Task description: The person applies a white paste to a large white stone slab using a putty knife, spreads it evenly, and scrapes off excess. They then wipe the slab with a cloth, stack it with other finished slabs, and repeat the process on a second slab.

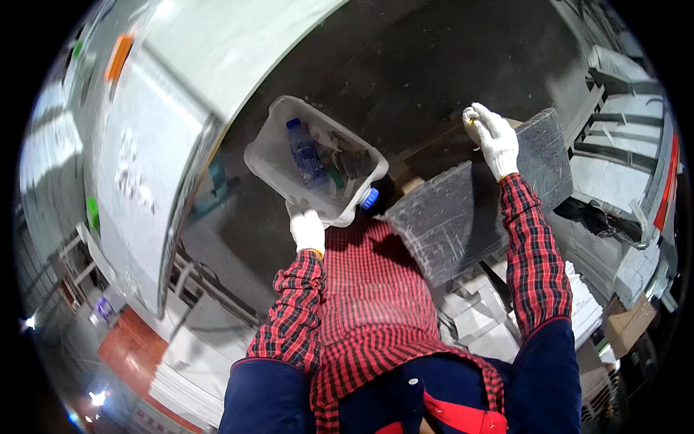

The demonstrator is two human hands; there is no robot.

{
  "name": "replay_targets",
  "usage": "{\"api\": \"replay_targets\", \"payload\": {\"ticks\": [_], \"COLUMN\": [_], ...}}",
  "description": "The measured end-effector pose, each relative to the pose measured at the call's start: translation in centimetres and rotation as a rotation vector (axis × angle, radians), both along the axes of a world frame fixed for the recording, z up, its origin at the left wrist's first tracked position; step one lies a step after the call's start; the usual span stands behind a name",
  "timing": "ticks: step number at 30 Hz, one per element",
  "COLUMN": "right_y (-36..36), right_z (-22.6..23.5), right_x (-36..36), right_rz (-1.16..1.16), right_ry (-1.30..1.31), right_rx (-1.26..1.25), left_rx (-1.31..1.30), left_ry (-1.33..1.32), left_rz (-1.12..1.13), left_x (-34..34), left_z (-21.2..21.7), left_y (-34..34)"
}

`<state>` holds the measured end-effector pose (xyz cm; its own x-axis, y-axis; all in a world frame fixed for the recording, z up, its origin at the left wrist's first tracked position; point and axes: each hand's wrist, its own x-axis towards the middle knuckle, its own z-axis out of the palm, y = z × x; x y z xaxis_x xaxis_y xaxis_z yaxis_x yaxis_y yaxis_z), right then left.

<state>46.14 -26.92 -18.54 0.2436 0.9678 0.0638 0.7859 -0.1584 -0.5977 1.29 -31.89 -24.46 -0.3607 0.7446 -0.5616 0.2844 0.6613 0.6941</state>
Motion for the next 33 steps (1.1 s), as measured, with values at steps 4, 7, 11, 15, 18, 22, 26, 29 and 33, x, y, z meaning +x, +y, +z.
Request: {"api": "replay_targets", "payload": {"ticks": [4,7,11,15,18,22,26,29,33], "right_y": [0.0,1.4,2.9,4.1,5.2,7.9,16.8,26.8,39.3], "right_z": [1.6,3.9,4.3,5.7,15.8,23.4,25.0,21.3,14.8], "right_x": [-7.8,-17.4,-28.2,-32.5,-34.4,-35.6,-39.2,-42.9,-47.8], "right_rz": [0.168,0.302,0.430,0.548,0.830,0.993,0.825,0.690,0.744], "right_ry": [0.128,0.137,0.074,-0.071,-0.226,0.021,0.427,0.738,0.494], "right_rx": [-0.098,-0.280,-0.235,-0.168,-0.234,0.047,-0.101,0.106,0.435], "left_rx": [-0.129,-0.033,0.001,-0.098,-0.100,-0.105,-0.039,-0.124,0.009], "left_ry": [-0.125,-0.105,-0.021,0.326,0.185,0.086,-0.106,0.076,0.056], "left_rz": [0.203,0.187,0.116,-0.194,-0.057,0.270,0.436,0.353,0.365], "left_x": [-1.3,-6.6,-9.3,-13.1,-13.6,-13.0,-14.2,-14.8,-14.9], "left_z": [10.6,7.7,11.4,9.5,11.2,14.2,13.7,16.3,19.3], "left_y": [-3.7,-9.8,-12.0,-16.1,-14.9,-12.3,-12.0,-10.7,-9.2]}}
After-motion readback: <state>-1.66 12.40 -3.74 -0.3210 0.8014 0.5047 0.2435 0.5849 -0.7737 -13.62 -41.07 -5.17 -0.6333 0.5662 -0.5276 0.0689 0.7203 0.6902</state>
